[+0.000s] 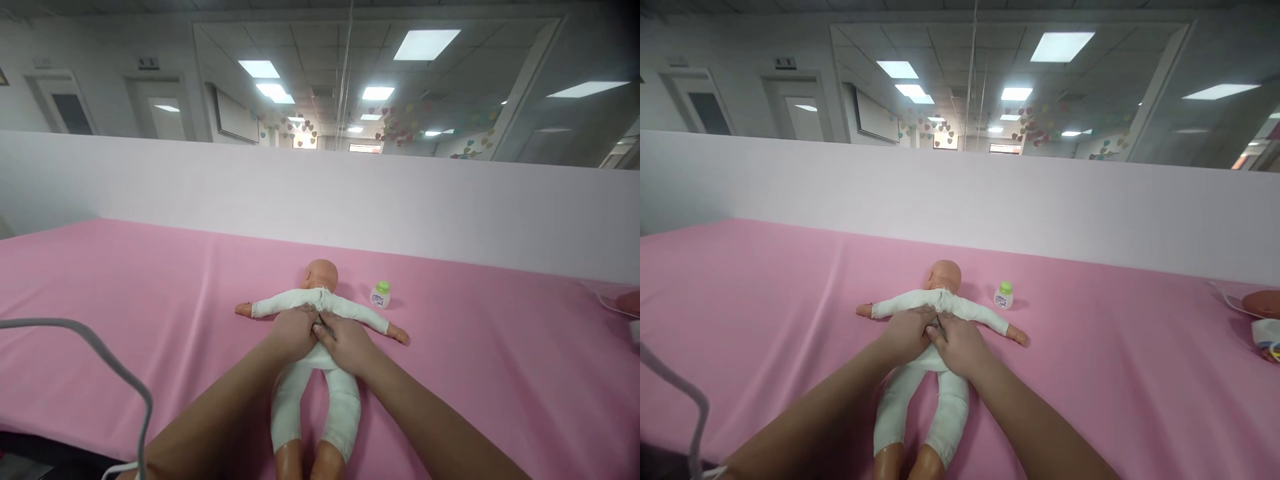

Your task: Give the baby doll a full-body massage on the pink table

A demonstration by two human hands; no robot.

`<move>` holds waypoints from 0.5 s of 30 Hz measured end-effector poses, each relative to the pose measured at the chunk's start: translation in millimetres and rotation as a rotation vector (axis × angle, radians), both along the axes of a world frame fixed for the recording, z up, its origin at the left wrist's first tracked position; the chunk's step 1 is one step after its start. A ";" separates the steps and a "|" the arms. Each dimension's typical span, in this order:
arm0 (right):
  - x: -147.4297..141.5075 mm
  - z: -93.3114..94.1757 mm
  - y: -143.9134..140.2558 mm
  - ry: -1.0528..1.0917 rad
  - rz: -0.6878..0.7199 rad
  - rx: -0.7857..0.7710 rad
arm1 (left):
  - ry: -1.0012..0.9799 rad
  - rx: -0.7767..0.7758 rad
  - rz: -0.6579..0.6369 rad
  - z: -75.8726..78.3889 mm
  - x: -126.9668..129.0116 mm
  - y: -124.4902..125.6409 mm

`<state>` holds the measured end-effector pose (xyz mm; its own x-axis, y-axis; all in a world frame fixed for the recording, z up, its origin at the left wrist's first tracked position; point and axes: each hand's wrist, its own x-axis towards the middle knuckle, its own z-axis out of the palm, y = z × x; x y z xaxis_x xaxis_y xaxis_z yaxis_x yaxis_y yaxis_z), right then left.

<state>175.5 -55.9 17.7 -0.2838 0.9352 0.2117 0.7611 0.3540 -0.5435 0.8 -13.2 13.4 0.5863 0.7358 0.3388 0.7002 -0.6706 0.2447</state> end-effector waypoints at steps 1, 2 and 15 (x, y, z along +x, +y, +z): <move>-0.8 -2.3 -0.8 -0.009 -0.005 -0.002 | 0.000 -0.008 -0.012 -1.2 -0.3 -1.5; -0.7 -3.9 -1.5 -0.012 -0.005 -0.004 | 0.008 -0.024 -0.021 -0.8 -0.6 -2.8; 14.0 -7.5 33.4 -0.042 -0.089 0.060 | 0.102 0.014 0.119 12.8 1.0 25.4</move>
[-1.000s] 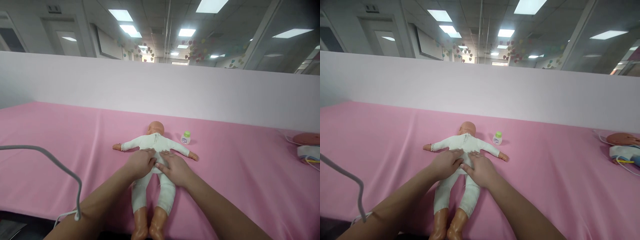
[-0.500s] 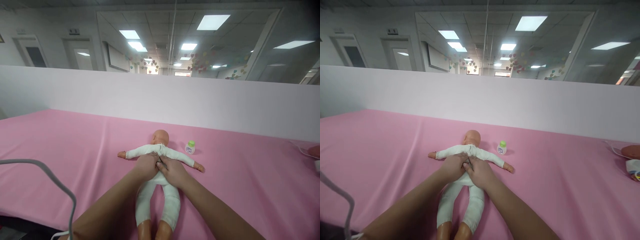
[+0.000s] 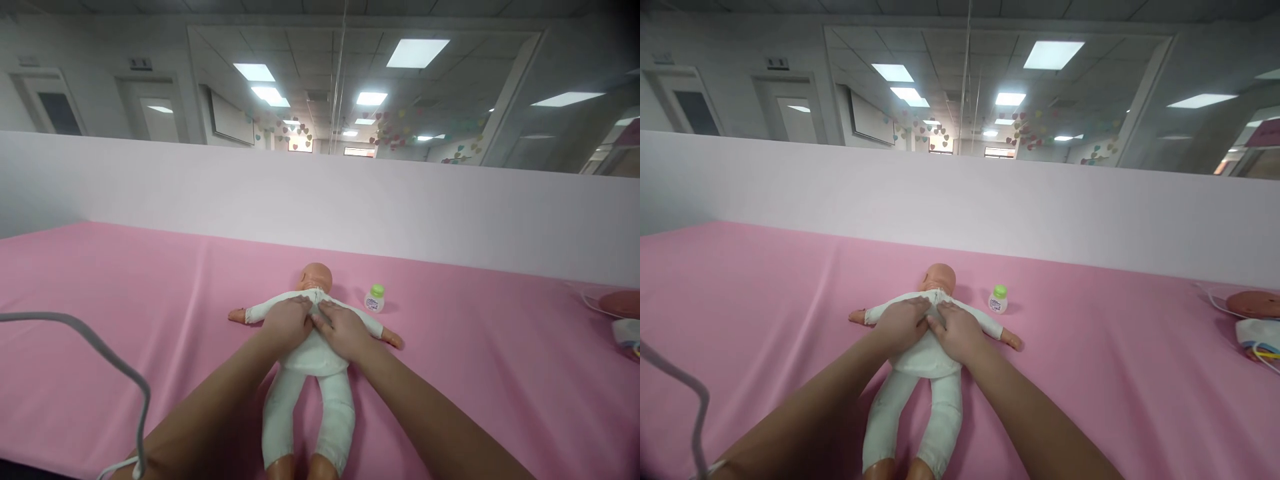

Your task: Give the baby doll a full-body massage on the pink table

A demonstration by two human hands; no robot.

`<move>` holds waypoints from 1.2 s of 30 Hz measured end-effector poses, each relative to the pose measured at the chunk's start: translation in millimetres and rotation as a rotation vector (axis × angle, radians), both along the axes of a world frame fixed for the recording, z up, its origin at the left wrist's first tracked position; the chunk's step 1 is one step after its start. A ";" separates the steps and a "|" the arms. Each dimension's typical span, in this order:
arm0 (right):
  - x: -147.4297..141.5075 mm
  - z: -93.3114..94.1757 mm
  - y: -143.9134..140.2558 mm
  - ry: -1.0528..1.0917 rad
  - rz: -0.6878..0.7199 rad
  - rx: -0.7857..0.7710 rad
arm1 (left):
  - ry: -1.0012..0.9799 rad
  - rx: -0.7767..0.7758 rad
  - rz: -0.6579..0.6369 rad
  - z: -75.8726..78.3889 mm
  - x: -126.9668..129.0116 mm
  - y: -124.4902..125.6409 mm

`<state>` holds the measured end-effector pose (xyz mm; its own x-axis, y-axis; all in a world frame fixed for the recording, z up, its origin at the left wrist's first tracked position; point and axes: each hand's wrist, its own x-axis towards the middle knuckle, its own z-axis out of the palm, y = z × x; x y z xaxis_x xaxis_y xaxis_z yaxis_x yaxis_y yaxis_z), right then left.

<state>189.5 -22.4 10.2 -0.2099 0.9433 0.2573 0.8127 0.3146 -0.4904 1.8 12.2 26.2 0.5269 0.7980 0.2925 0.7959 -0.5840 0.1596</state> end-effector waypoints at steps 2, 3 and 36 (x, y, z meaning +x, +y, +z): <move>-3.7 -1.1 -2.7 -0.007 0.031 -0.012 | -0.035 0.006 -0.044 -10.2 1.8 -2.7; -5.3 -1.9 -4.5 -0.007 0.043 -0.012 | -0.052 0.008 -0.058 -14.0 2.2 -4.7; 9.5 -18.6 24.3 0.049 0.017 -0.063 | -0.065 -0.104 0.164 -29.4 1.5 24.5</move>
<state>198.9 1.9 -8.3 -0.2148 0.9542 0.2082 0.7822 0.2958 -0.5483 3.3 36.6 -3.2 0.3703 0.8991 0.2333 0.8649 -0.4254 0.2663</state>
